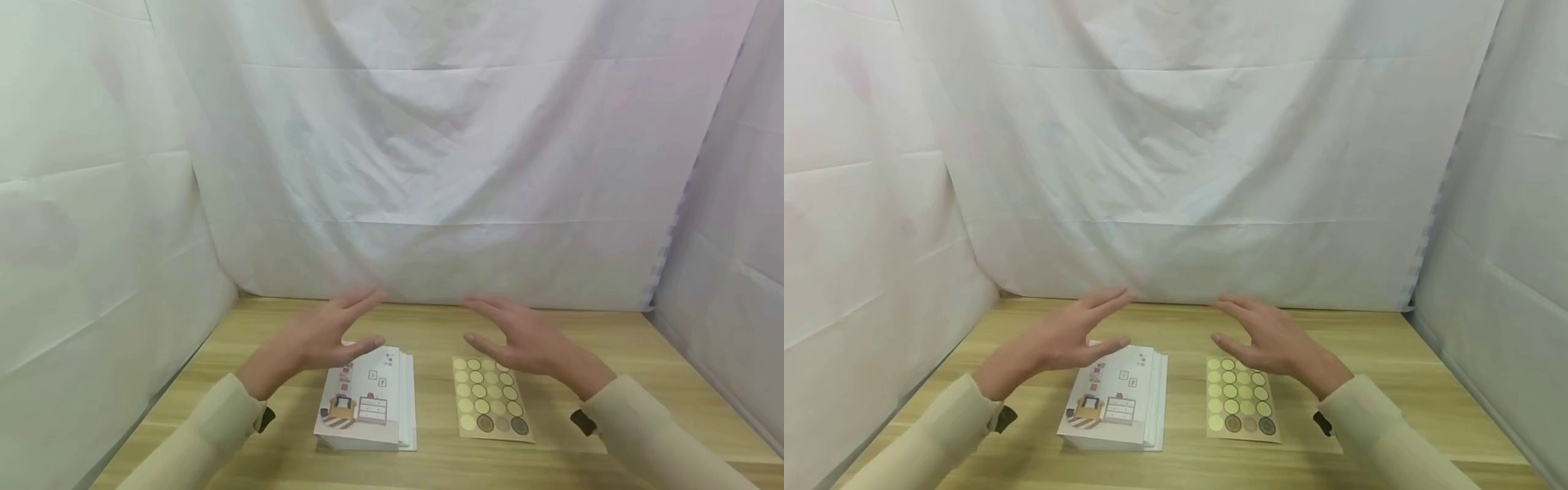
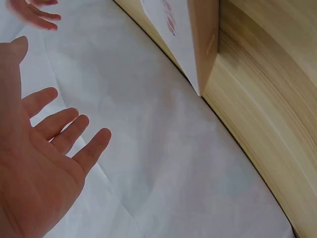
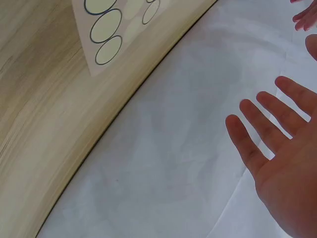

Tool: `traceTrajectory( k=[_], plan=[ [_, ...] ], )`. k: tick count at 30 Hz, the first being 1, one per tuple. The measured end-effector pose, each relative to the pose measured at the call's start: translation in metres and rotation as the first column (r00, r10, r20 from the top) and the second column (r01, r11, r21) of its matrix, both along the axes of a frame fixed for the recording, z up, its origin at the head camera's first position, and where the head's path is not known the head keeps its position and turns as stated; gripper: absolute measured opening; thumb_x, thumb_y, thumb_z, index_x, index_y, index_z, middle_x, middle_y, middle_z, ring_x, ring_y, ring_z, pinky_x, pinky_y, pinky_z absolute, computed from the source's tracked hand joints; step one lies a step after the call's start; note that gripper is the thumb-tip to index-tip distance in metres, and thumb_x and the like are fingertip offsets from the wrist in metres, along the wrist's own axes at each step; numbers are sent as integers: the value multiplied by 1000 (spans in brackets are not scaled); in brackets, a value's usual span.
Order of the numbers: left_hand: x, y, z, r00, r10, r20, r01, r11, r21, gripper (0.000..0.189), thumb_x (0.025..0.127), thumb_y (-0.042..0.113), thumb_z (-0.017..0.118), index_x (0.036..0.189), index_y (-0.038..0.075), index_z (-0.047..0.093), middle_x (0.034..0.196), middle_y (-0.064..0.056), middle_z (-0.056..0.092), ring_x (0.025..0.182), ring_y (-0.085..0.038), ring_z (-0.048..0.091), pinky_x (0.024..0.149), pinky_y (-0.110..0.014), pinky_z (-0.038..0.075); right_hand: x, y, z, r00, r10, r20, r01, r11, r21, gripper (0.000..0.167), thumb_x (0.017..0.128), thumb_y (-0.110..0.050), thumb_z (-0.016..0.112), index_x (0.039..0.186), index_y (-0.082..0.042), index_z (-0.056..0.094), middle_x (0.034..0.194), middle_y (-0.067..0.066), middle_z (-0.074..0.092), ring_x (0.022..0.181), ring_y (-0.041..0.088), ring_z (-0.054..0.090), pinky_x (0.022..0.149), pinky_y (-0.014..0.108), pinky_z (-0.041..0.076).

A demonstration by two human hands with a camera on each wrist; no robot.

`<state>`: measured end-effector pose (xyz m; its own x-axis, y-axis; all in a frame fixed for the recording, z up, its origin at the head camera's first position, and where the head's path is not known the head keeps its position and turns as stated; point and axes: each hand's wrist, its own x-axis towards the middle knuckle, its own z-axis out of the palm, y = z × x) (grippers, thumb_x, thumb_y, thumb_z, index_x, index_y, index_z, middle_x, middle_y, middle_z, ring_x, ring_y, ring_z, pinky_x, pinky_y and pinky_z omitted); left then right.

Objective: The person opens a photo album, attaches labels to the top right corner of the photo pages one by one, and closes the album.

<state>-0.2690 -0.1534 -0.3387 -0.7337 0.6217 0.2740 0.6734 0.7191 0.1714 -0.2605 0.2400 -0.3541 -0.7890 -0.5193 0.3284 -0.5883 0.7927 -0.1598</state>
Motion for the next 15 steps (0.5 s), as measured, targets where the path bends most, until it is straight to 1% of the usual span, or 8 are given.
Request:
traceTrajectory(
  k=[4, 6, 9, 12, 15],
  plan=[
    [9, 4, 0, 1000, -18, -21, 17, 1000, -11, 78, 103, 74, 54, 170, 40, 33, 175, 7, 38, 159, -23, 44, 123, -52, 48, 7, -3, -1, 1000, 10, 4, -10, 1000, 0, 55, 106, -58, 61, 152, -28, 62, 158, 1, 61, 147, 32, 59, 117, 62, 51],
    [14, 6, 0, 998, -40, -45, 40, 999, -9, 77, 103, 71, 56, 169, 36, 36, 174, 7, 41, 157, -22, 47, 123, -50, 49, 10, -6, -4, 999, 35, -17, -35, 999, 5, 50, 106, -54, 64, 147, -27, 66, 153, -1, 66, 143, 28, 63, 115, 57, 54],
    [21, 6, -1, 996, -51, -74, 50, 999, -14, 77, 103, 68, 59, 169, 33, 38, 169, 6, 48, 150, -22, 56, 118, -48, 54, 14, -12, -10, 995, 77, -68, -76, 997, 15, 43, 105, -47, 69, 142, -26, 70, 147, -5, 70, 136, 23, 68, 111, 50, 59],
    [29, 4, -6, 997, -46, -64, 45, 999, -16, 76, 104, 67, 59, 169, 34, 37, 164, 2, 56, 143, -24, 63, 111, -49, 58, 16, -19, -17, 985, 129, -114, -128, 992, 17, 38, 102, -40, 74, 138, -26, 73, 142, -5, 73, 131, 21, 71, 105, 47, 62],
    [36, 0, -11, 999, -20, -37, 20, 1000, -22, 75, 104, 68, 58, 169, 38, 36, 161, 2, 59, 141, -23, 64, 109, -49, 59, 17, -26, -21, 974, 176, -145, -174, 984, 22, 35, 101, -35, 76, 134, -25, 74, 139, -4, 75, 129, 20, 72, 103, 45, 63]
  ],
)
